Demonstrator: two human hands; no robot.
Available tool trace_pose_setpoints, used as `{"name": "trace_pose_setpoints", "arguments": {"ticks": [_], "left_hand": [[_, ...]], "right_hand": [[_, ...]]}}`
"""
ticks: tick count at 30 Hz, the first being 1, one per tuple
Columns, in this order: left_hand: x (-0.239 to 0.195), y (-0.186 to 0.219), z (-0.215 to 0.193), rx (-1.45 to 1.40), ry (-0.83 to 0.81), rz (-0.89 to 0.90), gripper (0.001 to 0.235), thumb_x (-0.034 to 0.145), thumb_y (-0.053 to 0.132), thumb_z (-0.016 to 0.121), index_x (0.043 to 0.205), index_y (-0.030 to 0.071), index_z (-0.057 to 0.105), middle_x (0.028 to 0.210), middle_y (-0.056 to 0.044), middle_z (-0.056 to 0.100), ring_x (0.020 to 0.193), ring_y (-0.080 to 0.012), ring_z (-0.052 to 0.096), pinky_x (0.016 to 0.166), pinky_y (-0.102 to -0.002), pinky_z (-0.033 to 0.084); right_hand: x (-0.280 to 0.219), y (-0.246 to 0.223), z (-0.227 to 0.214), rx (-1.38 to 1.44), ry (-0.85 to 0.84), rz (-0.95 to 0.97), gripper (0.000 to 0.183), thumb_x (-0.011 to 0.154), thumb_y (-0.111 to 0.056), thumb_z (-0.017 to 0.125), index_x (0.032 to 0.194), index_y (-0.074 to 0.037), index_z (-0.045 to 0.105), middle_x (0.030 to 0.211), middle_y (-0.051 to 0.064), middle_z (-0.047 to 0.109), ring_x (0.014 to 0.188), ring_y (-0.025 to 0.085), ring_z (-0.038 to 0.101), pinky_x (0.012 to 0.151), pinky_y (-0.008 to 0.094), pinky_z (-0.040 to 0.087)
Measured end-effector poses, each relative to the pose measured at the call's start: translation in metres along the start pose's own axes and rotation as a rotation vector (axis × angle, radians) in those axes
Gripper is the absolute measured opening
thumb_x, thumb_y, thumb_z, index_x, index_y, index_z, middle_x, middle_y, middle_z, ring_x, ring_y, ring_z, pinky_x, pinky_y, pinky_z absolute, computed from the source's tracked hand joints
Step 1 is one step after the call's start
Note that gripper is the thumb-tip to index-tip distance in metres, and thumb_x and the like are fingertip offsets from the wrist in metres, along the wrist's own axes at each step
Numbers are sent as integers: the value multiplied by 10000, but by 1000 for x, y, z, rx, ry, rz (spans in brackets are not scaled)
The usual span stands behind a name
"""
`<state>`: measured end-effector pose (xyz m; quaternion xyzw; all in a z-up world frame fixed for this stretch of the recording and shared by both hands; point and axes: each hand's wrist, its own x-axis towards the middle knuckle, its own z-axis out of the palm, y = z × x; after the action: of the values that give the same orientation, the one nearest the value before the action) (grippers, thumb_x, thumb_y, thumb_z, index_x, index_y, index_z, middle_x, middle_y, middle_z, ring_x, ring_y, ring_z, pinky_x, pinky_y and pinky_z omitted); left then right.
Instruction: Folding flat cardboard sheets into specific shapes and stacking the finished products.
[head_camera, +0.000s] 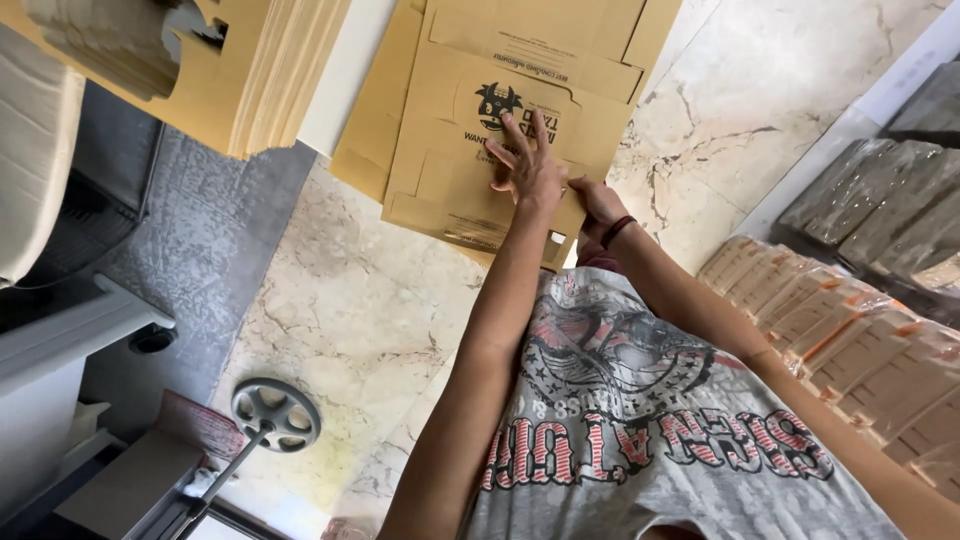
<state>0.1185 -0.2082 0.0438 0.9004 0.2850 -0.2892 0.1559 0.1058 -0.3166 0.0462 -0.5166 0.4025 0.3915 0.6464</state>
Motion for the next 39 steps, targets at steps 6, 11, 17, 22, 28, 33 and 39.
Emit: {"name": "trace_pose_setpoints", "arguments": {"ticks": [6, 11, 17, 22, 28, 33, 39], "left_hand": [[-13, -2, -24, -159, -28, 1, 1084, 922, 354, 775, 1654, 299, -22, 1702, -218, -210, 1513, -630, -41, 895, -882, 391], [-9, 0, 3, -55, -43, -42, 1046, 965, 226, 743, 1655, 308, -38, 1714, -198, -190, 1521, -627, -22, 854, -853, 424], [-2, -9, -8, -132, -24, -14, 1002, 970, 198, 719, 1655, 315, -3, 1707, -184, -215, 1513, -632, -19, 905, -829, 431], [13, -28, -72, -245, -3, 109, 937, 843, -77, 677, 1626, 246, 276, 1691, -275, -26, 856, -375, 702, 664, -516, 560], [124, -68, -134, -71, 470, 13, 830, 923, 465, 732, 1594, 146, 362, 1610, -227, 342, 1499, -514, 259, 1175, -738, 178], [214, -72, -130, -299, 180, -221, 1046, 883, 745, 577, 1666, 245, 98, 1692, -181, 192, 1558, -424, 176, 1229, -595, 172], [189, -79, -200, -768, -179, 4, 696, 701, 499, 913, 1238, 100, 723, 1077, -200, 751, 977, -405, 741, 776, -556, 627]], "right_hand": [[-29, -6, 5, -630, 87, -366, 421, 888, -312, 700, 1124, 33, 752, 1041, 250, 740, 1053, 367, 707, 935, 495, 534], [-65, -14, -7, -398, 28, -313, 381, 864, -271, 750, 1070, 46, 701, 852, 163, 666, 812, 266, 677, 742, 445, 562], [-58, -24, -21, -379, -131, -391, 314, 910, -311, 762, 762, -40, 709, 611, 78, 590, 550, 178, 582, 547, 325, 486], [-80, -68, 4, -736, -100, -281, 690, 846, -593, 723, 780, 92, 674, 718, 261, 633, 721, 321, 601, 674, 471, 475], [-5, -38, -34, -496, -83, -12, 1187, 835, -760, 744, 1574, 48, 286, 1287, 378, 542, 1115, 447, 633, 869, 658, 565], [37, -26, -26, -42, -122, -94, 680, 880, -352, 874, 1344, 40, 568, 1124, 221, 664, 940, 389, 698, 724, 536, 621], [-6, -47, -52, 43, -100, -45, 536, 847, -215, 884, 1270, -15, 623, 1120, 159, 707, 1054, 376, 688, 918, 625, 541]]}}
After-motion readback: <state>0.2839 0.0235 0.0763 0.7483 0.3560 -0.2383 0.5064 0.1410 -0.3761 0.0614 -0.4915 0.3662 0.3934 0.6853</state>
